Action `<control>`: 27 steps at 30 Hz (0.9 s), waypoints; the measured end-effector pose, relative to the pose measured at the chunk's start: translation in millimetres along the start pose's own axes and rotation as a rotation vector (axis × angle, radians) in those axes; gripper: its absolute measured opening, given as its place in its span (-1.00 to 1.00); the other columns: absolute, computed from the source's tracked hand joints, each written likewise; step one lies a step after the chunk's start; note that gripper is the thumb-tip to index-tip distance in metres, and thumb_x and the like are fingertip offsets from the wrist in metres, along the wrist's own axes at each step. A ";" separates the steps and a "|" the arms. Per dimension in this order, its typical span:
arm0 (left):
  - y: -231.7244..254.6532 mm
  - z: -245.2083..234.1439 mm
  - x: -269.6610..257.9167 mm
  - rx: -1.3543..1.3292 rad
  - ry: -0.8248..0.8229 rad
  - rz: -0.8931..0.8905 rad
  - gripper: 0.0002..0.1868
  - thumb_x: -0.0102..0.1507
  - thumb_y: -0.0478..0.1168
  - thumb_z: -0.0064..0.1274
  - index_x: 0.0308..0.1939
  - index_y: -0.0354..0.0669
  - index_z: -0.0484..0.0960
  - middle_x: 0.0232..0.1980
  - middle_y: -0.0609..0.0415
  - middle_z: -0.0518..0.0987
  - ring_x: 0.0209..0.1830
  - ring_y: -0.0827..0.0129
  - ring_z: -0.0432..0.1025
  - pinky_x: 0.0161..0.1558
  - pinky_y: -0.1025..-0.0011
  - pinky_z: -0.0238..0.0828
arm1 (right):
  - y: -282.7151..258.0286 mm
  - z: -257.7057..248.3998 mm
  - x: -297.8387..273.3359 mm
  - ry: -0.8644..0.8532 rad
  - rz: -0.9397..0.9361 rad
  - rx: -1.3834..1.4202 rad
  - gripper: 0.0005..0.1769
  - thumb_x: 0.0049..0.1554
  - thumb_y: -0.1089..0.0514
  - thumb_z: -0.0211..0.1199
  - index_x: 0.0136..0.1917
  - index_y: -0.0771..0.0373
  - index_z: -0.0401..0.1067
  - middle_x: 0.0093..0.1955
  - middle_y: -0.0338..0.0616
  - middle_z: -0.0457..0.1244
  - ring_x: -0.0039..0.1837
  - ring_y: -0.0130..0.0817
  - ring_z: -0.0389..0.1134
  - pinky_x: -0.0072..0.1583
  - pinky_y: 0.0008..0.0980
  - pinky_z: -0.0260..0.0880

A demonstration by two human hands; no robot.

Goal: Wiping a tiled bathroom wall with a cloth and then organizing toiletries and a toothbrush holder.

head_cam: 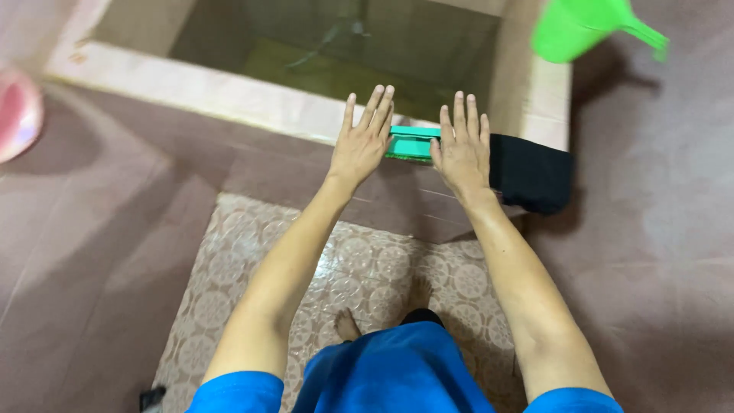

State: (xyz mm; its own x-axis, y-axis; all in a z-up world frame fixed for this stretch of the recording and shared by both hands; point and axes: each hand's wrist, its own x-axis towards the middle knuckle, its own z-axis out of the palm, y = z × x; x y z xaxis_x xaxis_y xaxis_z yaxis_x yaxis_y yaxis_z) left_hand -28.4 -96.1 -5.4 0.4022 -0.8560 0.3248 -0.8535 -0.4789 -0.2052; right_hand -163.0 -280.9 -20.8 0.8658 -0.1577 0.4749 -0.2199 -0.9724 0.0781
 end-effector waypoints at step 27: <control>216.6 64.4 238.0 -0.043 -0.102 0.154 -0.35 0.49 -0.01 -0.20 0.59 -0.20 0.09 0.70 0.00 -0.17 0.70 0.18 -0.34 0.59 -0.19 -0.45 | 294.2 31.1 -55.0 -0.176 0.226 -0.041 -0.42 0.33 -0.03 0.05 0.54 0.23 0.26 0.69 0.12 -0.14 0.67 0.02 -0.19 0.49 0.17 -0.03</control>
State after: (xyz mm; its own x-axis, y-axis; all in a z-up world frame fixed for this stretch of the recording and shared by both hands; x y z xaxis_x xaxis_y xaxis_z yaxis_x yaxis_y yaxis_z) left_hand -96.2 -416.1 -32.0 0.2952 -0.9349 0.1972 -0.9201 -0.3337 -0.2050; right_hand -261.3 -563.6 -51.2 0.8568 -0.4005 0.3248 -0.4310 -0.9020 0.0246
